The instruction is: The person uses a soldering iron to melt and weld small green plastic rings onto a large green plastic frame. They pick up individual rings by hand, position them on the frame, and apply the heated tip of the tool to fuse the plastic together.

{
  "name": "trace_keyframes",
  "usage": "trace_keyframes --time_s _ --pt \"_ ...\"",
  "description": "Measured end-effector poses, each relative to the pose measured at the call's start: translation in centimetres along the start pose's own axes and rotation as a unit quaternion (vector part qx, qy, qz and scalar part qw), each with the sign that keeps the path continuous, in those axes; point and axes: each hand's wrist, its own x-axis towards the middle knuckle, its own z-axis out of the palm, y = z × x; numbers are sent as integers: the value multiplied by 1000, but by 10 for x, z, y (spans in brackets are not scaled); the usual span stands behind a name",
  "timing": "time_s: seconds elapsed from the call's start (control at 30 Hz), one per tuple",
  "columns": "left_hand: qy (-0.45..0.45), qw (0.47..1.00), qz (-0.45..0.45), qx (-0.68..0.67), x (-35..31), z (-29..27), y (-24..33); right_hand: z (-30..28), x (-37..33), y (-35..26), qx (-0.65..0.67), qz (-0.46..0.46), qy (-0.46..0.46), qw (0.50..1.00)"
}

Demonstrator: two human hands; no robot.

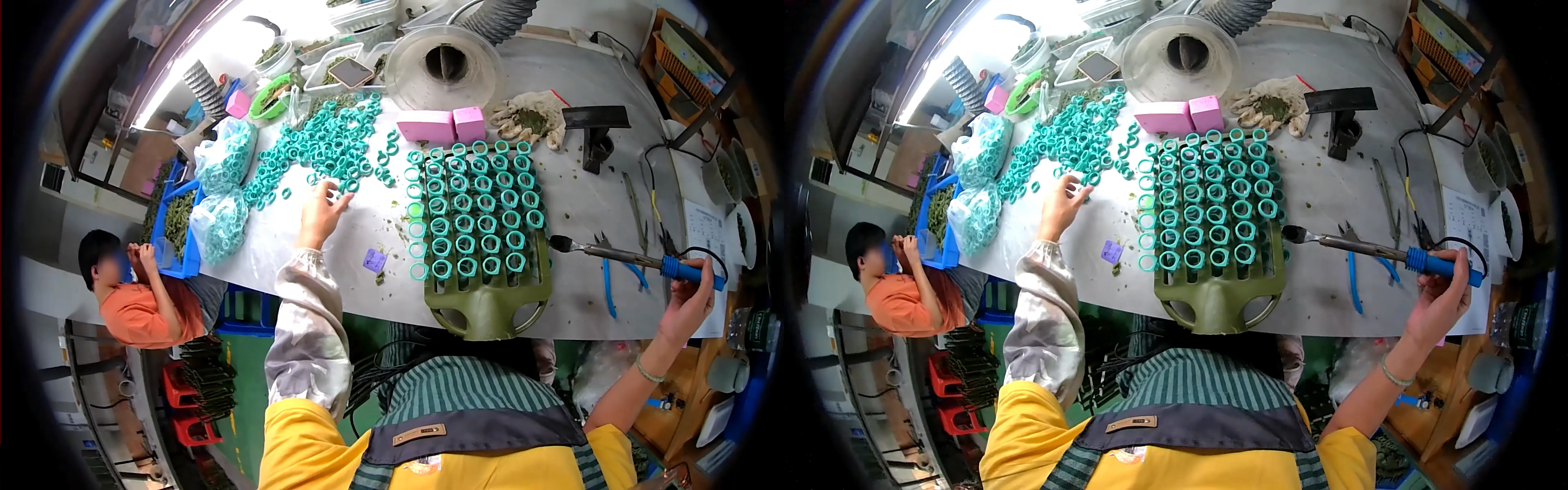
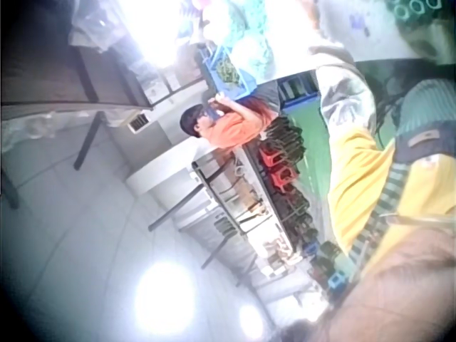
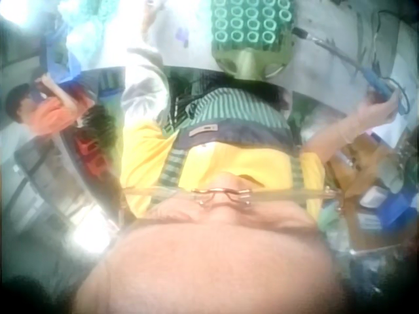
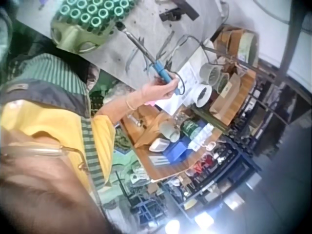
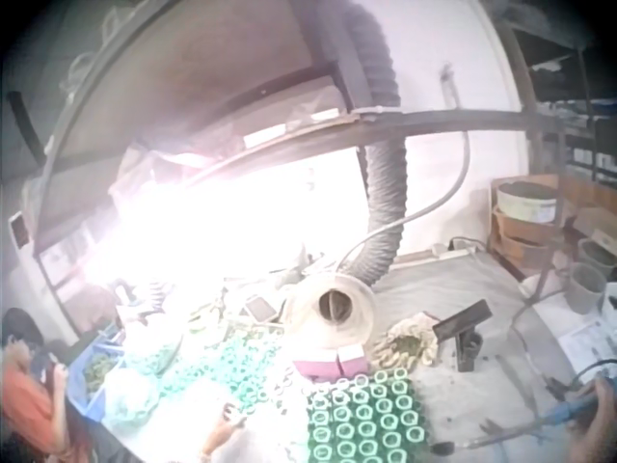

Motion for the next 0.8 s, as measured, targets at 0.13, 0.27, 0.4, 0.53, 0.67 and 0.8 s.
trace_keyframes --time_s 0.13,0.27,0.4,0.53,0.67,0.8 --pt "-21 999 -1 49 -6 -3 -3 0 0 -1 7 -1 0 1000" --pt "-39 994 1 -102 -18 -17 47 3 -5 -2 -18 7 26 999" --pt "-152 928 111 -320 -54 -18 164 6 -6 -1 -7 3 18 1000" --pt "-191 905 257 -279 -89 12 249 5 -7 5 14 13 0 1000" --pt "-148 899 339 -236 -99 43 272 9 -11 9 22 25 -11 999" --pt "-136 893 373 -210 -99 65 281 13 -15 16 37 40 -14 998"
